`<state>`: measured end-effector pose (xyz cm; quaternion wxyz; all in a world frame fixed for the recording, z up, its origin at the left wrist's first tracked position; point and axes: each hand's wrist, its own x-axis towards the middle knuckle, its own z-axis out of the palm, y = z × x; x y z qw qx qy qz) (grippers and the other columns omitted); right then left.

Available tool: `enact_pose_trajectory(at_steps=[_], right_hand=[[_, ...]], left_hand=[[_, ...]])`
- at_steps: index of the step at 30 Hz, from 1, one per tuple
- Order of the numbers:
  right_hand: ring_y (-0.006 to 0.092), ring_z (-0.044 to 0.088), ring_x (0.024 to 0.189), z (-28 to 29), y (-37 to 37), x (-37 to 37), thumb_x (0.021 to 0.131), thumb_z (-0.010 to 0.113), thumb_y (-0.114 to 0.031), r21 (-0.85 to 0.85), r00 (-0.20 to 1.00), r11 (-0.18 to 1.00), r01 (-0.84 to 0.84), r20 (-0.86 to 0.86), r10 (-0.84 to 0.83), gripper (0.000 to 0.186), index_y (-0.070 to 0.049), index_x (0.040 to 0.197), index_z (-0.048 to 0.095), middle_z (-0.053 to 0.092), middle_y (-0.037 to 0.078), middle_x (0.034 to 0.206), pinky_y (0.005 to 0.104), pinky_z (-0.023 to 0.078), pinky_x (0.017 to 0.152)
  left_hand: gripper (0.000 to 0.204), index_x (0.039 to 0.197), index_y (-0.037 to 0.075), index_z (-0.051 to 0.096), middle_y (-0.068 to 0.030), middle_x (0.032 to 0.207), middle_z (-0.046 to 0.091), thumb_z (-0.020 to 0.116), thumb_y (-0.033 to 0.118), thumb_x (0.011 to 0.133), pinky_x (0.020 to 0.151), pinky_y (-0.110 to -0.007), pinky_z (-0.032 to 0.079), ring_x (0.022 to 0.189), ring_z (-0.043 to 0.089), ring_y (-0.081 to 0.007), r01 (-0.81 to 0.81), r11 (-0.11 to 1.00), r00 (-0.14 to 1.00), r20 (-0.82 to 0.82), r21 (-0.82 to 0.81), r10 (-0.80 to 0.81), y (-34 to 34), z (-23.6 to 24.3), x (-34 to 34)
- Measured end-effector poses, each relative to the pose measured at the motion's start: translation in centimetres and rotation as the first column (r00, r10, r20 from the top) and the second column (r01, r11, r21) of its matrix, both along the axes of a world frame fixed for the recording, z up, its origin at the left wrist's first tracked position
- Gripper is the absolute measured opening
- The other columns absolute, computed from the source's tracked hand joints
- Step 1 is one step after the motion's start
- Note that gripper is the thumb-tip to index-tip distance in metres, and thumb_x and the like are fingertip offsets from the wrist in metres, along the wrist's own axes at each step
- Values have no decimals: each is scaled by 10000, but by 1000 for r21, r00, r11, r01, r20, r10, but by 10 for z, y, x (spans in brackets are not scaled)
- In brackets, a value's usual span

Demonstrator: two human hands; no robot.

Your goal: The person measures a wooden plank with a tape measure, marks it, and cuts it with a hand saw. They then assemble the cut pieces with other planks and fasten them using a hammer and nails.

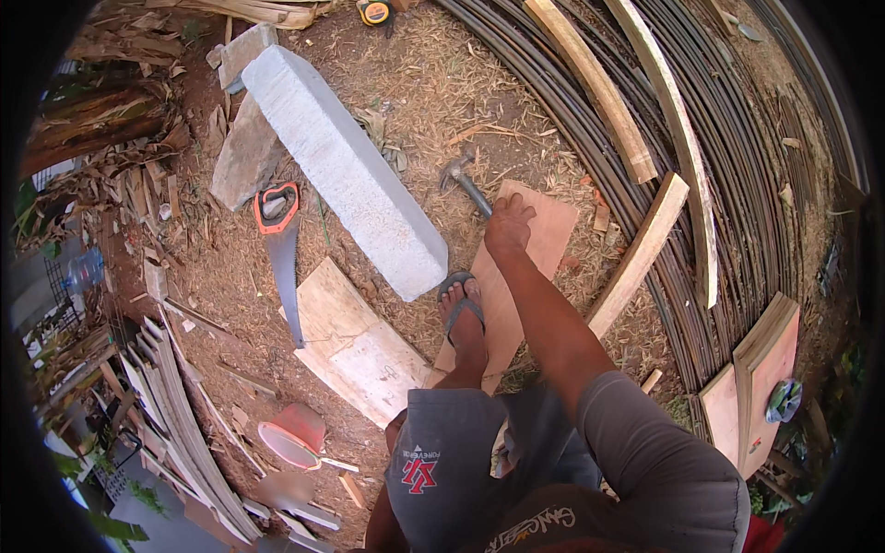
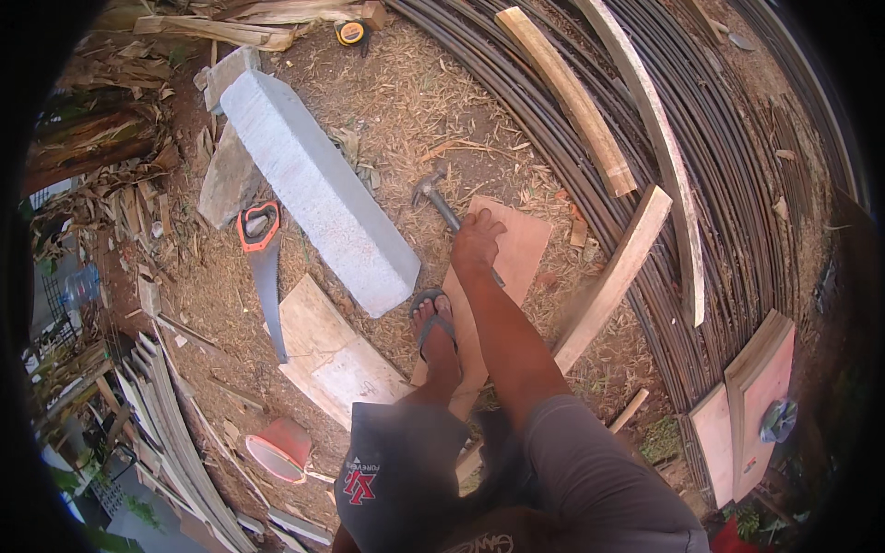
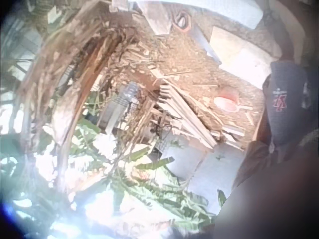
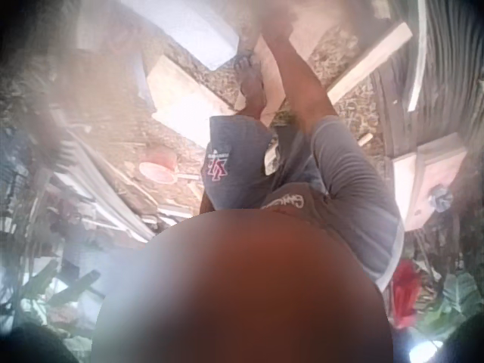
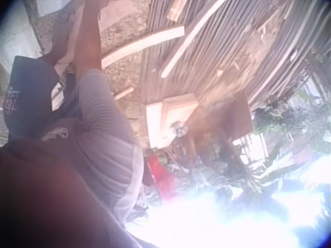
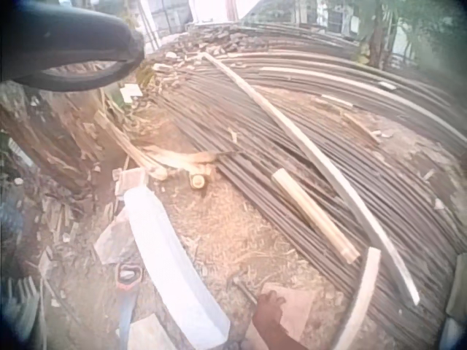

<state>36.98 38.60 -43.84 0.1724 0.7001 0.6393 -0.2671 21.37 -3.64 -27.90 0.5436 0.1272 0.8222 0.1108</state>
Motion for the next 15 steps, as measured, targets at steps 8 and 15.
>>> enact_pose_trajectory(at_steps=[8, 15], right_hand=[[390, 505, 1195, 35, 15, 42, 868, 746, -231, -75, 949, 996, 49, -307, -70, 433, -58, 1235, 594, 508, 164, 1263, 475, 565, 880], [391, 696, 990, 80, 47, 152, 921, 727, -346, -169, 850, 947, 273, -419, -320, 540, -42, 1335, 565, 713, 224, 1008, 488, 511, 891]], left_hand=[[353, 1222, 13, 715, -72, 938, 737, 706, 259, 969, 781, -287, 529, 830, 640, -119, 89, 908, 980, 128, 409, -154, 210, -64, 18], [562, 1409, 95, 598, -250, 928, 726, 672, 393, 938, 806, -508, 548, 873, 705, -443, 553, 793, 830, -80, 256, -552, 308, -103, 78]])
